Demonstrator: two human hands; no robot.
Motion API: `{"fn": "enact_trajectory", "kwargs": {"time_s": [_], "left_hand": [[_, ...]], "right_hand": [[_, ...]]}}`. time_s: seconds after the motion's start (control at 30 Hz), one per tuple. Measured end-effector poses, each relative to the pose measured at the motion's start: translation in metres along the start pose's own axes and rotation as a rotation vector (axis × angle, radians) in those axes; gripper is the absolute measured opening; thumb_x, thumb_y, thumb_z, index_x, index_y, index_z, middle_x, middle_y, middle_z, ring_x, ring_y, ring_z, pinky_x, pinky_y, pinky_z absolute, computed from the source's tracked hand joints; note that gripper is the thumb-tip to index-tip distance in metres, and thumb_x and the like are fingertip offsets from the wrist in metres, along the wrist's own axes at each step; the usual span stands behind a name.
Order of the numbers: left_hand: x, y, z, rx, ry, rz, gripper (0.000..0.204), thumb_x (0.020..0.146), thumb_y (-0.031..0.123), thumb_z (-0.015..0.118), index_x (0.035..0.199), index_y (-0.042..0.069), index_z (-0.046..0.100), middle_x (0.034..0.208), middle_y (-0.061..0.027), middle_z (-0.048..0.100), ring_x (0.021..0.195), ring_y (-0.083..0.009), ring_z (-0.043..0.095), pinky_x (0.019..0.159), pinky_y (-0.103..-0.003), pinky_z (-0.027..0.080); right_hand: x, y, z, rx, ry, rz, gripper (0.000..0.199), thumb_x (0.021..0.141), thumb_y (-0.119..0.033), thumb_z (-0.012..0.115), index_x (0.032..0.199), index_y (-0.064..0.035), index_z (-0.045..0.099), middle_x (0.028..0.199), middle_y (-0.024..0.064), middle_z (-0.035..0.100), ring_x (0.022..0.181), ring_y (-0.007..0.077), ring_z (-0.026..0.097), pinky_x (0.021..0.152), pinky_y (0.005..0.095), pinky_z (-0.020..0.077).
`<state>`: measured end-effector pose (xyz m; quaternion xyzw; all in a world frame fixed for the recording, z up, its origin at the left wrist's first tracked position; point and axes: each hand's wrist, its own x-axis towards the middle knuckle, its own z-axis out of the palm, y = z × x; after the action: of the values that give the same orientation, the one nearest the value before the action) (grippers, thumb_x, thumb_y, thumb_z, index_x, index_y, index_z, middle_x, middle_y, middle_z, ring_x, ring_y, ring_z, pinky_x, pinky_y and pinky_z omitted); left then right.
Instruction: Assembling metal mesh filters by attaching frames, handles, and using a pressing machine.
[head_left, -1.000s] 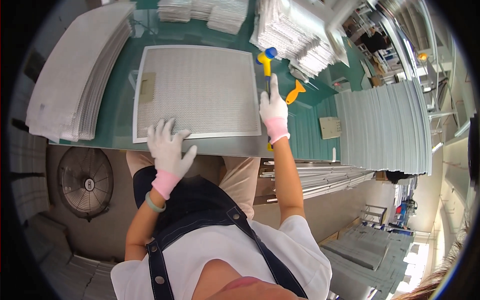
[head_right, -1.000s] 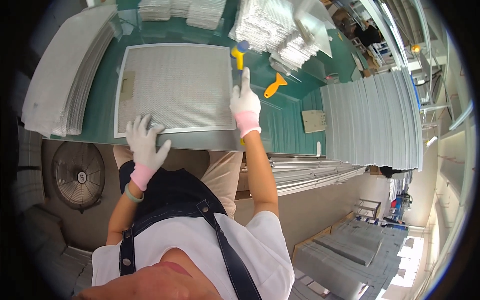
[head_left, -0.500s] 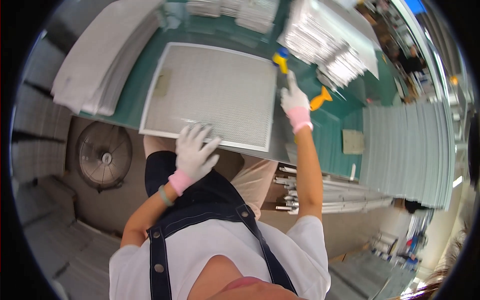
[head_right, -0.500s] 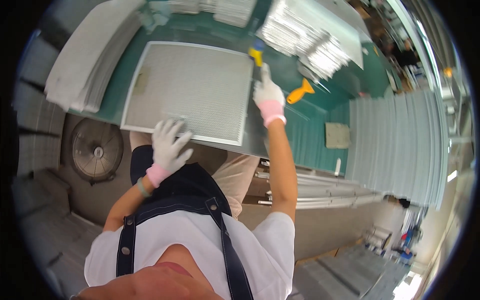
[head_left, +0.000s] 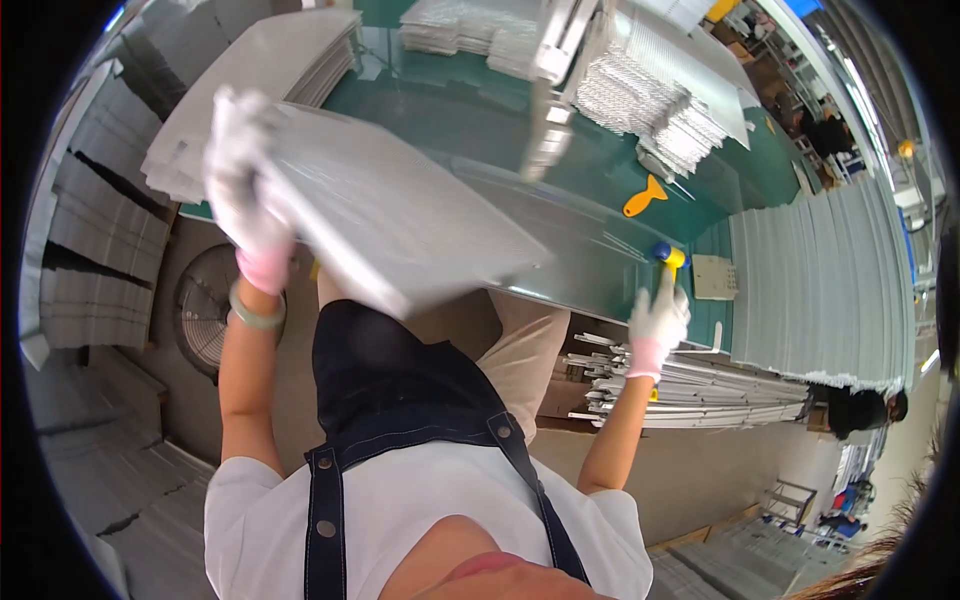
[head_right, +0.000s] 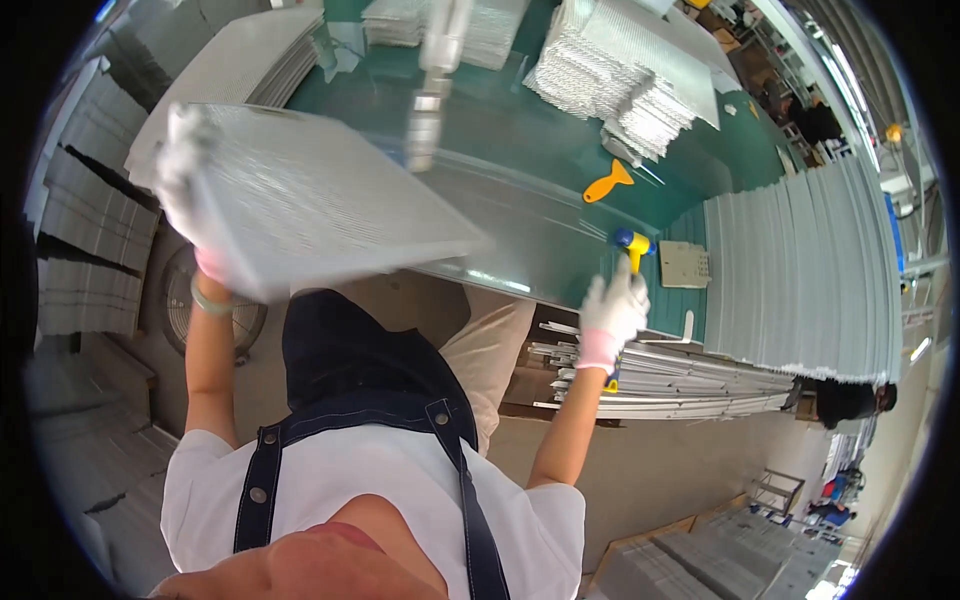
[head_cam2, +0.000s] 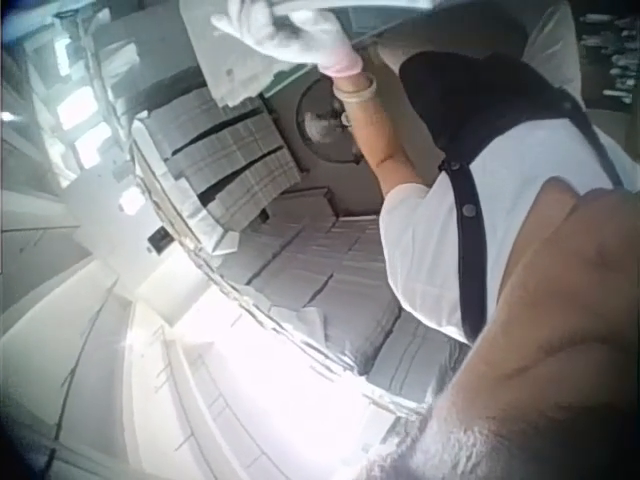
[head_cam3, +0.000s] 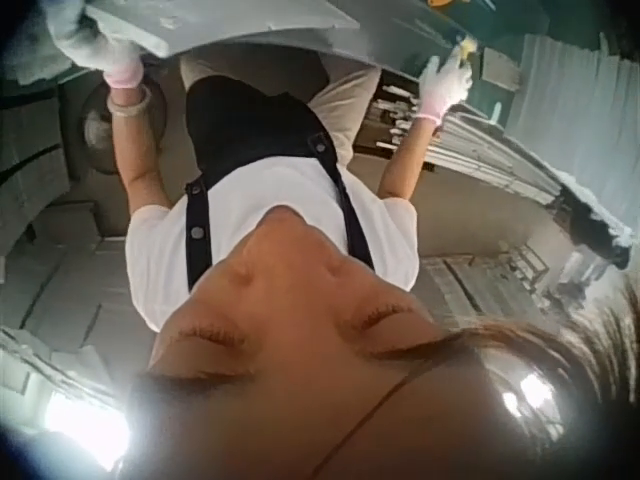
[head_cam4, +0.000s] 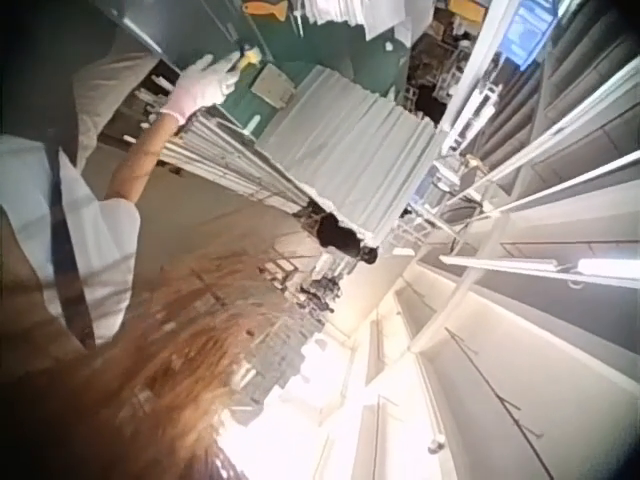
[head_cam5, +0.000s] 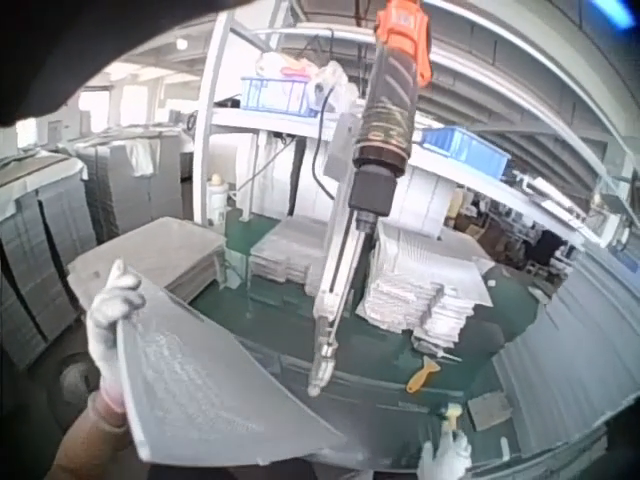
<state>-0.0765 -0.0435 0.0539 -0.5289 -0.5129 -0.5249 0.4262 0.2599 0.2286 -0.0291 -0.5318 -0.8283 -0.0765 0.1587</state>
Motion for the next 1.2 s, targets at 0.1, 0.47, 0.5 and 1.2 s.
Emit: {"fn": "enact_trajectory", "kwargs": {"time_s": [0.1,0.47,0.5,1.2], "left_hand": [[0.023,-0.031,-0.002,-0.311,0.301,-0.278,0.042,0.092,0.031,0.038,0.122,0.002,0.038,0.122,-0.0143,0.045,0.117,-0.0244,0.042,0.101,-0.037,0.031],[-0.041,-0.106,-0.010,-1.442,0.064,-0.585,0.044,0.092,0.032,0.033,0.129,0.008,0.032,0.125,-0.0122,0.043,0.118,-0.0241,0.040,0.100,-0.041,0.037],[-0.049,-0.110,-0.008,-1.436,0.075,-0.609,0.044,0.092,0.032,0.033,0.129,0.008,0.032,0.125,-0.0122,0.043,0.118,-0.0241,0.040,0.100,-0.041,0.037],[-0.131,-0.059,-0.013,-1.202,0.285,-1.049,0.046,0.092,0.032,0.036,0.129,0.004,0.032,0.124,-0.0130,0.043,0.117,-0.0246,0.040,0.101,-0.040,0.034]], "right_hand": [[0.001,-0.055,-0.002,0.680,0.096,-0.296,0.042,0.083,-0.023,0.052,0.120,-0.0034,0.048,0.112,0.0178,0.054,0.105,0.0329,0.050,0.090,0.0409,0.0389],[-0.068,-0.119,-0.050,2.073,-1.167,-0.058,0.083,0.084,-0.061,0.033,0.122,0.0126,0.035,0.077,0.0165,0.059,0.058,0.0196,0.059,0.050,0.0272,0.0511],[-0.070,-0.116,-0.053,2.068,-1.163,-0.046,0.083,0.084,-0.061,0.033,0.122,0.0126,0.035,0.077,0.0165,0.059,0.058,0.0196,0.059,0.050,0.0272,0.0511],[-0.084,-0.079,-0.072,2.093,-1.236,0.013,0.064,0.087,-0.042,0.045,0.125,0.0073,0.035,0.060,0.0091,0.055,0.042,0.0111,0.050,0.036,0.0191,0.0385]]}}
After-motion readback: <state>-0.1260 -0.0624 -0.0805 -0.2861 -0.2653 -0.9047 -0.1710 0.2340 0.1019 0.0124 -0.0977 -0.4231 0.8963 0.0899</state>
